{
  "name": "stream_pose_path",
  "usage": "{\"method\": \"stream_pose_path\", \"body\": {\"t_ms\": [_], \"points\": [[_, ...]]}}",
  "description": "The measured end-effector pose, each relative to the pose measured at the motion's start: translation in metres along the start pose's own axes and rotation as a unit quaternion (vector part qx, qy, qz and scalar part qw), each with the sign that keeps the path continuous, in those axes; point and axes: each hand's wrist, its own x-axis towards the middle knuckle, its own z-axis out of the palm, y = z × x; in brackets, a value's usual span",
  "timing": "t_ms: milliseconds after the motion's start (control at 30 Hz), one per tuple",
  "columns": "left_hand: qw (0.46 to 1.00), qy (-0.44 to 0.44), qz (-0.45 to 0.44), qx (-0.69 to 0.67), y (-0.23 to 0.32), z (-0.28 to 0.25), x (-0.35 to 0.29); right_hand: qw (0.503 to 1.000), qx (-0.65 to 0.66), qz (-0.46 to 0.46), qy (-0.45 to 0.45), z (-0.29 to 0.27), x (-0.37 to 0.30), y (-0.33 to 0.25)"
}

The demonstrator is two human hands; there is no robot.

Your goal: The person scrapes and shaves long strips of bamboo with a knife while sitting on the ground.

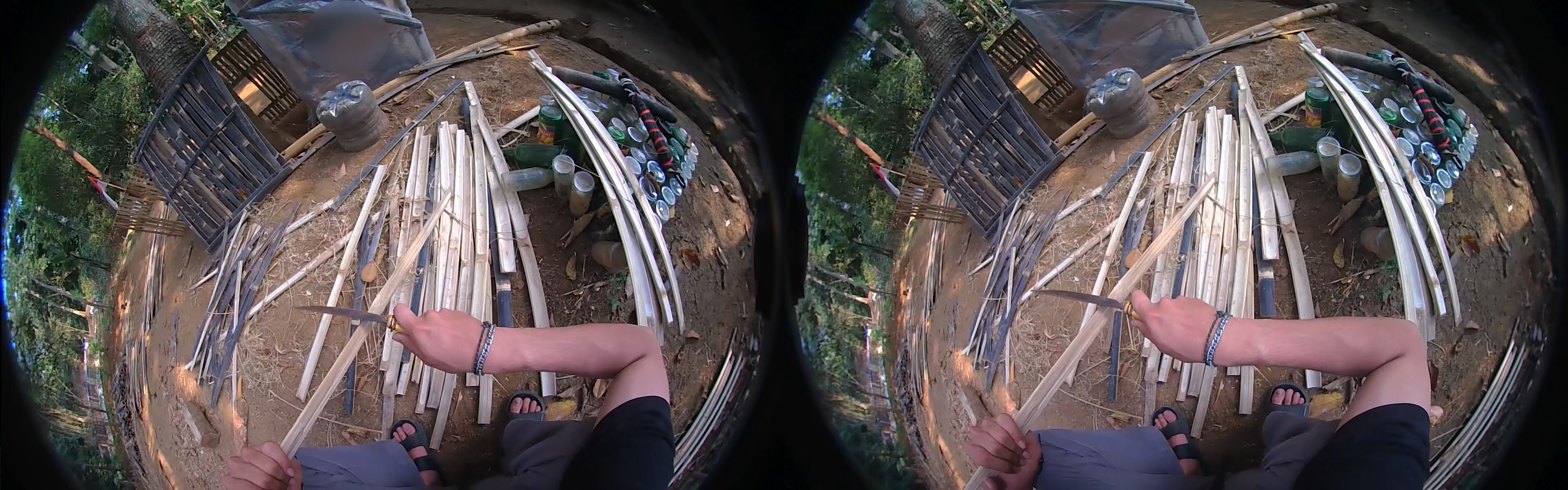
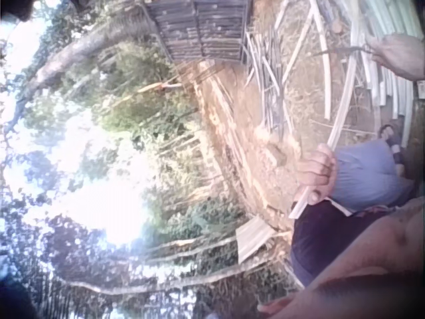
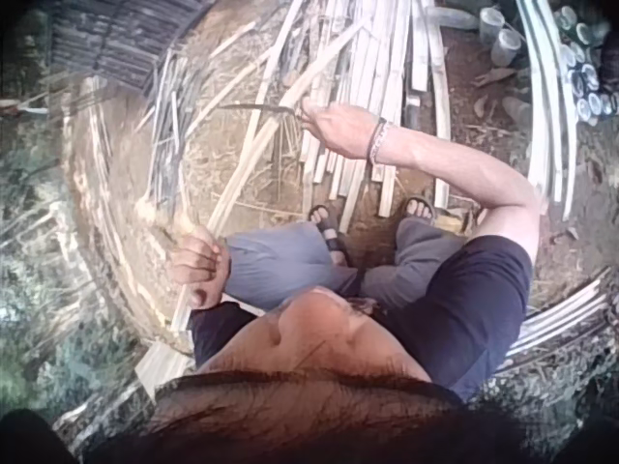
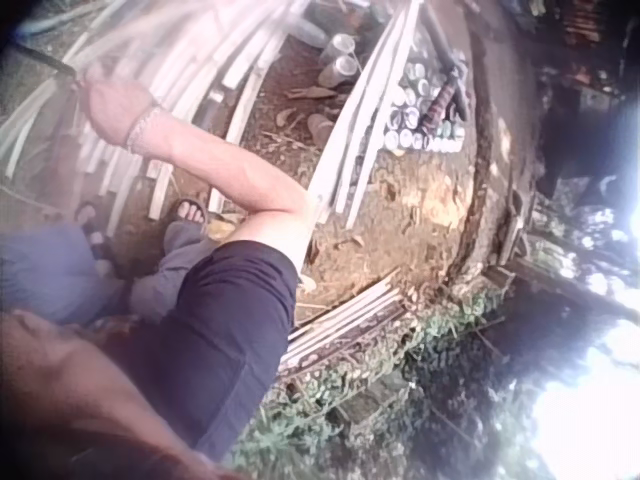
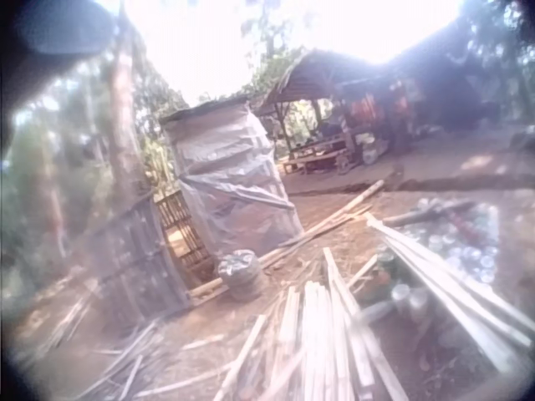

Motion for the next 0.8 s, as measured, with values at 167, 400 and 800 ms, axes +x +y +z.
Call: {"method": "stream_pose_path", "body": {"t_ms": [167,400,800], "points": [[0.992,-0.032,0.015,-0.117,0.004,0.012,0.012,0.999,-0.024,0.040,0.016,0.000,0.010,0.028],[0.979,-0.134,0.048,-0.144,0.008,0.010,0.019,0.998,-0.028,0.052,-0.028,-0.006,-0.001,0.017],[0.977,-0.149,0.047,-0.145,-0.001,0.016,0.025,0.999,-0.016,0.035,-0.025,-0.013,0.008,0.039]]}}
